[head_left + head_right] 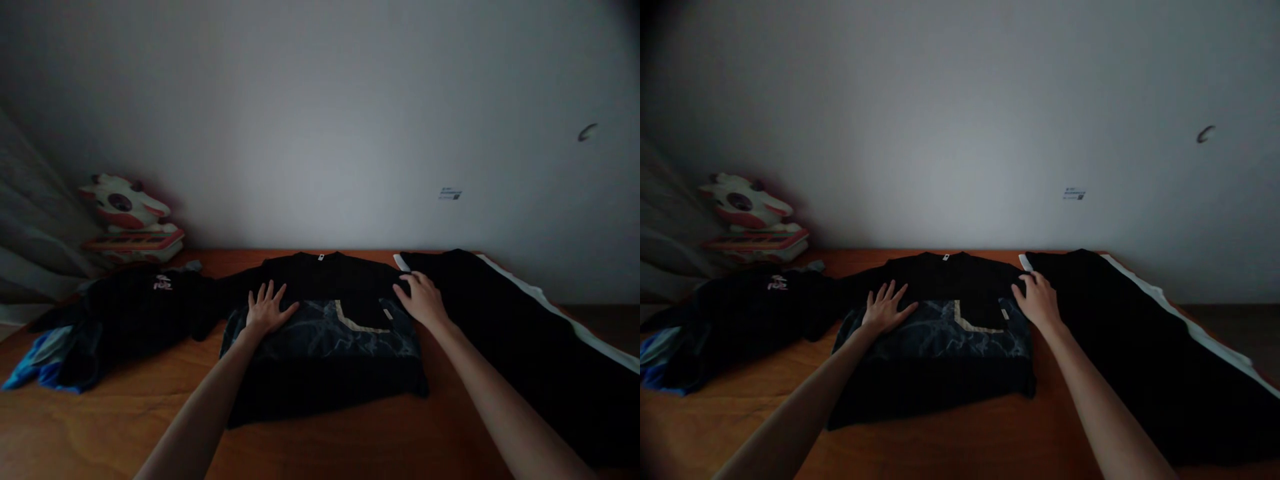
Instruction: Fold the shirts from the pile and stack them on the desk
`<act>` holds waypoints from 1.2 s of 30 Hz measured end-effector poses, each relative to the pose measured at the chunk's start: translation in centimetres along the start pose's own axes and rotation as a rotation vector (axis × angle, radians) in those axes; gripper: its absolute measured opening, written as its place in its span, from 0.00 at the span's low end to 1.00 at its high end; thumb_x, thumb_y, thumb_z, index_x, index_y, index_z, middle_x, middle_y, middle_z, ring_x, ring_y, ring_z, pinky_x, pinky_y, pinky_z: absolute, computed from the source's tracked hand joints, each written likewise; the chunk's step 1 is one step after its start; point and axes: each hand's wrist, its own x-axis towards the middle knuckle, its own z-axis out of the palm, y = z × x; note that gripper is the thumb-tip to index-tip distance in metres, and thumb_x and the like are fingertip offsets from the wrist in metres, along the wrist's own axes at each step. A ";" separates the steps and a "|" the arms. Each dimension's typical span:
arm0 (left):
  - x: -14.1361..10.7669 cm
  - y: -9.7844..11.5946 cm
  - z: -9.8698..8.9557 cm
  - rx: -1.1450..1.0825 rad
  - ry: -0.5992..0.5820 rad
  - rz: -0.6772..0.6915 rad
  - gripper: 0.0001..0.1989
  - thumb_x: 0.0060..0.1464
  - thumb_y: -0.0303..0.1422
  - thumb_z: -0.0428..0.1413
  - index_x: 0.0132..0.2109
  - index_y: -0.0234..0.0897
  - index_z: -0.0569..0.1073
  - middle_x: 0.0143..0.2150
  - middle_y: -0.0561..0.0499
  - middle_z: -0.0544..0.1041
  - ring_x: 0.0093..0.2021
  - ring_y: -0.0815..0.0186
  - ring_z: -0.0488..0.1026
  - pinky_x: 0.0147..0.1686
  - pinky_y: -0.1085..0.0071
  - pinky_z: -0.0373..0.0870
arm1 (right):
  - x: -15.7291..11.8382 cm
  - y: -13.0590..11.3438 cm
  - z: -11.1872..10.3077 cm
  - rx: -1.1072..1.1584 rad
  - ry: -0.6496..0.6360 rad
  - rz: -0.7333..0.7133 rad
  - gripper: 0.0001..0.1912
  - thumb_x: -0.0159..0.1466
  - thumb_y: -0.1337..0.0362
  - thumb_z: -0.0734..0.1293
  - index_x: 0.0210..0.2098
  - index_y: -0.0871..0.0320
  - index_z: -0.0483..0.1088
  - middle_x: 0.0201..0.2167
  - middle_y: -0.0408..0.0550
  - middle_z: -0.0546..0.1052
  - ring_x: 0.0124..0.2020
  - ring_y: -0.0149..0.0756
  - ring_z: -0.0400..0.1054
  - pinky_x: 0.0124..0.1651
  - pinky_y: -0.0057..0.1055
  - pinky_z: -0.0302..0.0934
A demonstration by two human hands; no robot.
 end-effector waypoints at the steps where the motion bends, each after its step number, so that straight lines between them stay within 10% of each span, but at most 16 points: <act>1: 0.0 0.0 0.0 0.000 -0.001 0.002 0.42 0.61 0.63 0.42 0.74 0.45 0.56 0.77 0.40 0.50 0.76 0.41 0.45 0.69 0.36 0.41 | -0.8 -1.3 0.8 0.019 -0.053 -0.023 0.27 0.71 0.50 0.57 0.62 0.59 0.67 0.66 0.65 0.65 0.64 0.56 0.62 0.62 0.49 0.58; 11: 0.1 -0.7 -0.1 -0.160 0.093 -0.019 0.37 0.62 0.56 0.48 0.68 0.38 0.66 0.72 0.38 0.62 0.73 0.46 0.56 0.70 0.43 0.48 | -4.5 -4.8 4.2 -0.089 -0.282 0.122 0.40 0.70 0.36 0.51 0.72 0.51 0.56 0.74 0.62 0.54 0.73 0.64 0.45 0.68 0.65 0.42; 17: 0.8 -6.2 -5.7 -0.108 0.372 -0.186 0.24 0.63 0.37 0.47 0.62 0.35 0.70 0.65 0.37 0.70 0.64 0.48 0.66 0.61 0.51 0.64 | -4.4 -4.5 4.8 -0.102 -0.258 0.121 0.39 0.70 0.37 0.50 0.72 0.51 0.56 0.73 0.60 0.56 0.73 0.60 0.46 0.68 0.64 0.43; 22: 0.9 -10.6 -9.1 0.037 0.136 -0.366 0.26 0.57 0.45 0.55 0.51 0.27 0.79 0.56 0.25 0.76 0.59 0.33 0.70 0.56 0.40 0.63 | -4.4 -4.4 5.2 -0.117 -0.271 0.138 0.39 0.69 0.38 0.51 0.73 0.51 0.55 0.74 0.59 0.55 0.74 0.59 0.46 0.69 0.62 0.42; 31: -4.0 -5.8 -6.3 -0.373 0.007 0.314 0.20 0.64 0.48 0.49 0.45 0.43 0.81 0.40 0.50 0.84 0.41 0.61 0.80 0.43 0.71 0.73 | -4.5 -4.5 4.9 -0.110 -0.250 0.139 0.38 0.69 0.39 0.51 0.72 0.51 0.57 0.74 0.59 0.55 0.73 0.58 0.47 0.69 0.60 0.43; 36: -3.6 -5.2 -4.8 -0.207 0.282 -0.026 0.32 0.59 0.55 0.53 0.55 0.32 0.75 0.52 0.36 0.78 0.54 0.48 0.75 0.55 0.58 0.68 | -4.5 -4.5 4.9 -0.113 -0.227 0.137 0.38 0.69 0.39 0.51 0.71 0.50 0.58 0.73 0.59 0.56 0.73 0.58 0.48 0.69 0.60 0.44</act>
